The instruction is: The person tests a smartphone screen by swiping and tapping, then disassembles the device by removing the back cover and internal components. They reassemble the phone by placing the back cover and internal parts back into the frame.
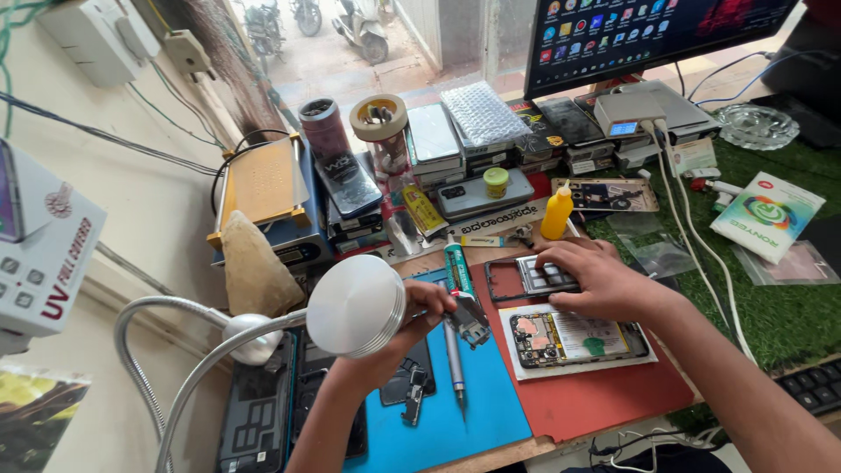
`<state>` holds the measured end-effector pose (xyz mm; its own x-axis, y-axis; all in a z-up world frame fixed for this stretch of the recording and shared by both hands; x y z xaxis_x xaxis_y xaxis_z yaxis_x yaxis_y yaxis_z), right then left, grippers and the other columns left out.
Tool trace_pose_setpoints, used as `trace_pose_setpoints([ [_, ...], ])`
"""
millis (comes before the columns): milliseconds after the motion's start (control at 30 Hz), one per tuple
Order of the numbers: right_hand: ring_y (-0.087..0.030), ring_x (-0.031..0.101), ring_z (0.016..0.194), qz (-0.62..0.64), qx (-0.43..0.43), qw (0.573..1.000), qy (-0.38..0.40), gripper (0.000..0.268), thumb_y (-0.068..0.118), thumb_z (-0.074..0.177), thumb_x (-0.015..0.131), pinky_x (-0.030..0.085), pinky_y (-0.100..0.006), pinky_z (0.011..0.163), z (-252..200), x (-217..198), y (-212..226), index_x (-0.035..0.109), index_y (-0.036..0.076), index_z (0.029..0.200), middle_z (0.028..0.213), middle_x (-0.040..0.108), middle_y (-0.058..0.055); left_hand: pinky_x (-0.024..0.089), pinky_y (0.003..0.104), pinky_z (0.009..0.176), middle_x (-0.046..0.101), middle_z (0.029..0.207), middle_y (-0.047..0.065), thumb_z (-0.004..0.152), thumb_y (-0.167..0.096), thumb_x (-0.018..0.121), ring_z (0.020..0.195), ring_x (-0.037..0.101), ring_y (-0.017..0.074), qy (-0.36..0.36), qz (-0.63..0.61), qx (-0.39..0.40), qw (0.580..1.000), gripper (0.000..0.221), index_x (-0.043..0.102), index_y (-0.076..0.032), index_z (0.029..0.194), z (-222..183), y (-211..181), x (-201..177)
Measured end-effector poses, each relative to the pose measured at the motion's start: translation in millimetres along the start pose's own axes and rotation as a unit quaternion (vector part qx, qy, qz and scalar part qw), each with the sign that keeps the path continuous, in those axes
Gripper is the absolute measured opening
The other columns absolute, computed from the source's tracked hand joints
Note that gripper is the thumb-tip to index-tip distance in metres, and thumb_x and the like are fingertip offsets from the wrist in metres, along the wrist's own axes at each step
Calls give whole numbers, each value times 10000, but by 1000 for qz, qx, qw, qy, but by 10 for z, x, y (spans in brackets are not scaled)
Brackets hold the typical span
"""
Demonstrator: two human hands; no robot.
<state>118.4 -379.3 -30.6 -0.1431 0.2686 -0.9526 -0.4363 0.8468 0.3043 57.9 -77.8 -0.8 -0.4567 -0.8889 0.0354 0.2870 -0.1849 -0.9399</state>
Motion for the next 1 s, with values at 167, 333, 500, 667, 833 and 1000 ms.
trace_pose_setpoints([
  [167, -272, 465, 1476, 222, -79, 966, -103, 464, 296, 860, 768, 301, -474, 1237, -198, -187, 157, 617, 155, 1275, 1537, 536, -52, 529, 342, 1056, 672, 1131, 67, 967, 114, 585, 1157, 646, 161, 75, -95, -43, 992, 206, 615, -38, 1103, 332, 172, 235],
  [333, -241, 513, 1383, 505, -88, 858, -4, 631, 211, 785, 843, 413, -455, 1143, -482, -246, 379, 585, 102, 1350, 1544, 506, -123, 510, 309, 1011, 670, 1127, 59, 949, 123, 539, 1136, 629, 154, 92, -167, -89, 978, 226, 611, -35, 1092, 570, 349, 560],
  [500, -195, 550, 1310, 514, -65, 855, -13, 613, 56, 765, 871, 418, -376, 1122, -614, -212, 358, 609, 5, 1317, 1402, 599, -127, 495, 312, 1066, 646, 1152, 77, 956, 139, 511, 1169, 612, 165, 105, -236, -70, 963, 221, 591, -28, 1076, 645, 557, 796],
  [667, -169, 632, 1163, 501, -12, 865, -6, 571, -16, 726, 874, 535, -352, 1014, -654, -216, 133, 637, -18, 1245, 1242, 646, -89, 491, 317, 1063, 660, 1292, 74, 959, 65, 533, 1203, 615, 152, 83, -193, -63, 976, 230, 607, -13, 1162, 629, 589, 901],
  [833, -161, 622, 1132, 457, -7, 890, -7, 555, 5, 725, 884, 529, -335, 982, -645, -225, 87, 656, -16, 1231, 1222, 647, -88, 558, 353, 998, 692, 1249, 103, 896, -185, 728, 1135, 677, 189, 67, 34, -42, 996, 469, 615, -15, 1319, 536, 378, 904],
  [1000, -163, 619, 1180, 441, -22, 897, 8, 562, 43, 745, 868, 516, -326, 1010, -584, -133, 196, 653, -1, 1262, 1270, 642, -87, 536, 384, 986, 715, 1232, 148, 701, -324, 914, 1167, 687, 272, 85, 226, 2, 970, 704, 658, -16, 1281, 466, 242, 886],
])
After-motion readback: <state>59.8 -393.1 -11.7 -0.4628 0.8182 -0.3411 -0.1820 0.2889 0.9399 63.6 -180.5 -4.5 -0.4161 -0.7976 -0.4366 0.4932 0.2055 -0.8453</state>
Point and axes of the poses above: each hand's wrist, its own z-axis towards the middle knuckle, its own x-axis out of the palm, y = z × x, the point moved 5 cm from there along z, towards the middle knuckle
